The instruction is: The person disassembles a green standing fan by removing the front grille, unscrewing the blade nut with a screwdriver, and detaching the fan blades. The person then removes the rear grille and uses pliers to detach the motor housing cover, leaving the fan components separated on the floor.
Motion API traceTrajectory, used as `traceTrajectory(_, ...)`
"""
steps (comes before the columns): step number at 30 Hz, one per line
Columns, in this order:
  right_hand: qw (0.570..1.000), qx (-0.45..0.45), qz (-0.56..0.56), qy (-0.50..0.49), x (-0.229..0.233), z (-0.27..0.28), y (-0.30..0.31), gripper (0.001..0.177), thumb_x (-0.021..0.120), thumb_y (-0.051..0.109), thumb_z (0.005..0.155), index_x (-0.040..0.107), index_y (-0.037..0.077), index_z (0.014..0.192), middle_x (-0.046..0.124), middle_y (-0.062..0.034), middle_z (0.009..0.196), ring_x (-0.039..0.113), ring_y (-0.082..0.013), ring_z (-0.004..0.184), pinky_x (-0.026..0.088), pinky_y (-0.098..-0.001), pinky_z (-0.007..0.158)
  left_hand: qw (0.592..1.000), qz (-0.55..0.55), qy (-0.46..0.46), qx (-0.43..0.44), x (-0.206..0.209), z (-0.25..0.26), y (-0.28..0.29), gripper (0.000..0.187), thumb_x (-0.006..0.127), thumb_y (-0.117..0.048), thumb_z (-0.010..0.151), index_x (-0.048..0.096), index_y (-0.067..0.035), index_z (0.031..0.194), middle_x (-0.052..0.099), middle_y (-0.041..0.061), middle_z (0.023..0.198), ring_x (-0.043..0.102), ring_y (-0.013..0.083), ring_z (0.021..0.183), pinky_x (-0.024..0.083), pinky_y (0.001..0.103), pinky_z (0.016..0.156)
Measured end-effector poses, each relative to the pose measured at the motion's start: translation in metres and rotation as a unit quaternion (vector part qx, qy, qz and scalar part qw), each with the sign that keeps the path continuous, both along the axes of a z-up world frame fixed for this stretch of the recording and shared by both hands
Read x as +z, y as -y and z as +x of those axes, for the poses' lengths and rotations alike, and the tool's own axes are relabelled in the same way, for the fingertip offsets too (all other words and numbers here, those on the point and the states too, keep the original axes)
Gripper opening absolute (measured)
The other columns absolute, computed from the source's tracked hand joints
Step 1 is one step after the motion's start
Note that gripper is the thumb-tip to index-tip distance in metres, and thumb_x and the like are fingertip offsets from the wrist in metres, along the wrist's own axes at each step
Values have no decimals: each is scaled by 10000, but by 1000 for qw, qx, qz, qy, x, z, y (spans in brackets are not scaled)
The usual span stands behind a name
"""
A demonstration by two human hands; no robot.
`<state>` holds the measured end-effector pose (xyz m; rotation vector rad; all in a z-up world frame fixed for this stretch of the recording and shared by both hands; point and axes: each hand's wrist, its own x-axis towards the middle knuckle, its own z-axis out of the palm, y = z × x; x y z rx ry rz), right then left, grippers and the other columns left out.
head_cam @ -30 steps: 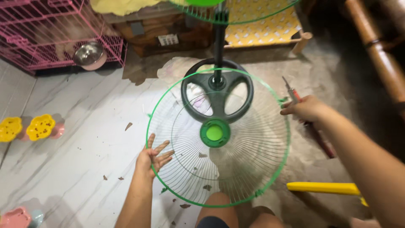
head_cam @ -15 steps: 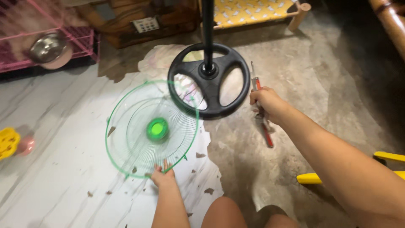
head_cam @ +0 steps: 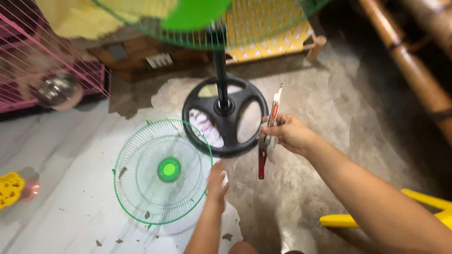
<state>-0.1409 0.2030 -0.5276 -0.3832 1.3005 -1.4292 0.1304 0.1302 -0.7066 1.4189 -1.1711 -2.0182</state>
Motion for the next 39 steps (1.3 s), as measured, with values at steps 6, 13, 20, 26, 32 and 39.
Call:
traceTrajectory(6, 997, 33, -35, -61, 100, 0, 10, 425, 683, -43, 841, 632, -12, 1262, 739, -95, 1002, 731, -178, 897, 590, -340, 806, 964, -85, -209, -140, 208, -107, -5, 506, 741, -363, 904, 647, -50, 1291, 642, 34, 819, 574, 145, 692, 463, 293, 571)
traceTrajectory(13, 896, 111, 101, -419, 214, -17, 1, 385, 751, 39, 842, 731, 79, 1225, 665, -95, 745, 557, -180, 625, 455, -329, 573, 939, -297, -155, -75, 288, -118, -8, 322, 857, -307, 828, 754, -36, 966, 648, -45, 772, 552, 42, 675, 443, 221, 596)
traceTrajectory(20, 920, -124, -88, -361, 267, -29, 42, 264, 604, 139, 925, 711, -47, 1079, 706, -59, 845, 612, -125, 692, 489, -299, 607, 903, -412, -123, -6, 356, -92, 56, 175, 758, -196, 910, 763, -21, 905, 534, -11, 602, 454, 100, 557, 360, 292, 511)
traceTrajectory(26, 914, -125, 67, -380, 312, -2, 95, 677, 605, 536, 980, 767, -117, 910, 661, -92, 699, 570, -159, 604, 497, -337, 585, 775, -583, -230, 79, 456, -94, 117, 207, 678, -158, 980, 706, 21, 1080, 695, 42, 818, 613, 92, 731, 515, 311, 681)
traceTrajectory(32, 897, -90, -36, -431, 337, 12, 108, 705, 663, 667, 831, 748, -33, 857, 672, -50, 676, 596, -173, 582, 507, -404, 533, 853, -489, -172, 68, 491, -128, 146, 255, 753, -211, 915, 725, 19, 1021, 712, 40, 755, 614, 100, 648, 509, 301, 619)
traceTrajectory(39, 629, -110, 64, -767, 351, 23, 104, 692, 635, 703, 858, 756, 46, 680, 688, -188, 653, 702, -371, 665, 555, -486, 647, 848, -500, -122, 128, 473, -148, 157, 219, 821, -172, 875, 722, 22, 902, 655, 72, 738, 568, 123, 651, 470, 326, 604)
